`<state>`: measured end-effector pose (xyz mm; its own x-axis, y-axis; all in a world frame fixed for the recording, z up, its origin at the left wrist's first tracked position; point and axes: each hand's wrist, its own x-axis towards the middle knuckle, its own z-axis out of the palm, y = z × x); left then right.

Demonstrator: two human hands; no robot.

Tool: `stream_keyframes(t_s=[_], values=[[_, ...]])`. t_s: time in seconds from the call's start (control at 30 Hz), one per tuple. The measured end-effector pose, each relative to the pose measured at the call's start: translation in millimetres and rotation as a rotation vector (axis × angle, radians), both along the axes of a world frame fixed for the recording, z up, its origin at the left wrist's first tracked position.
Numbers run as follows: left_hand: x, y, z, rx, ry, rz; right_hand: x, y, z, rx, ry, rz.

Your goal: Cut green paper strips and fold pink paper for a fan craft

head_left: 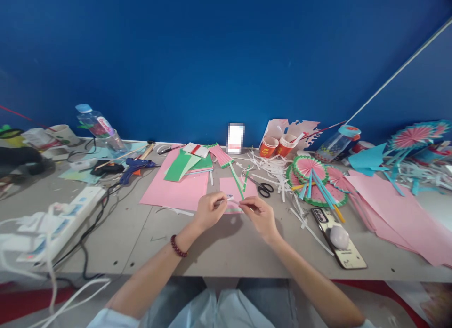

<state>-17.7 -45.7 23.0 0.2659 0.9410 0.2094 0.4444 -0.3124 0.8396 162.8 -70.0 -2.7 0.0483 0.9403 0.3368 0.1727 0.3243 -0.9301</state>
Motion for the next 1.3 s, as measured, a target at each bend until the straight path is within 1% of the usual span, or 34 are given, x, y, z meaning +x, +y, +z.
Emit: stream_keyframes(t_s=[0.13,0.23,0.4,0.47,0.53,0.6,0.67,0.7,0.73,0.77,0.83,0.87,0.93,1.0,1.1,1.13,1.17,1.27,1.3], values=[[-0.8,1.3,1.2,-0.028,-0.023,0.009,-1.2,-5.6,5.6,0.135,-0.130,-0.007],[-1.5,2.6,-0.9,-0.042,-0.053,0.009,-3.2,-11.3,8.8,0.255,-0.241,0.022],[1.8,2.1,-5.9,-0.056,-0.110,0.005,-3.6,-15.6,6.0,0.460,-0.400,0.086],[2.9,2.4,-6.8,-0.052,-0.100,-0.012,-2.4,-16.5,5.3,0.531,-0.457,0.099],[0.1,6.0,-6.5,-0.036,-0.067,-0.002,-1.0,-19.2,5.2,0.602,-0.502,0.103],[-8.5,14.3,-5.5,0.009,-0.035,0.073,-0.1,-23.6,4.8,0.657,-0.529,0.125],[-21.7,26.5,-5.1,0.107,-0.010,0.216,-0.3,-27.4,3.5,0.663,-0.511,0.155],[-28.6,33.0,-5.7,0.170,0.034,0.282,-0.8,-28.0,2.6,0.637,-0.477,0.153],[-34.8,39.0,-7.2,0.248,0.114,0.319,-1.5,-27.4,1.7,0.583,-0.426,0.131],[-39.6,44.1,-9.8,0.322,0.209,0.319,-2.3,-25.4,0.9,0.510,-0.357,0.094],[-44.1,50.7,-17.6,0.437,0.364,0.276,-3.6,-18.0,-0.6,0.312,-0.174,0.025],[-43.9,52.1,-22.3,0.475,0.433,0.248,-3.8,-13.2,-1.2,0.210,-0.067,0.019],[-40.7,52.0,-30.8,0.492,0.549,0.191,-3.0,-4.0,-2.4,0.015,0.124,0.067],[-36.4,49.5,-34.9,0.463,0.617,0.136,-1.4,2.3,-3.2,-0.143,0.250,0.127],[-31.8,44.7,-31.3,0.428,0.614,0.094,0.2,4.9,-3.7,-0.302,0.342,0.176],[-30.8,43.1,-28.5,0.424,0.589,0.064,0.3,4.5,-3.7,-0.330,0.358,0.185],[-29.8,41.5,-25.8,0.420,0.556,0.006,0.1,3.9,-3.6,-0.348,0.369,0.190],[-27.1,37.5,-20.4,0.388,0.472,-0.262,-0.5,2.2,-3.4,-0.375,0.374,0.187],[-26.4,36.4,-19.7,0.371,0.462,-0.331,-0.5,2.0,-3.4,-0.384,0.366,0.182]])
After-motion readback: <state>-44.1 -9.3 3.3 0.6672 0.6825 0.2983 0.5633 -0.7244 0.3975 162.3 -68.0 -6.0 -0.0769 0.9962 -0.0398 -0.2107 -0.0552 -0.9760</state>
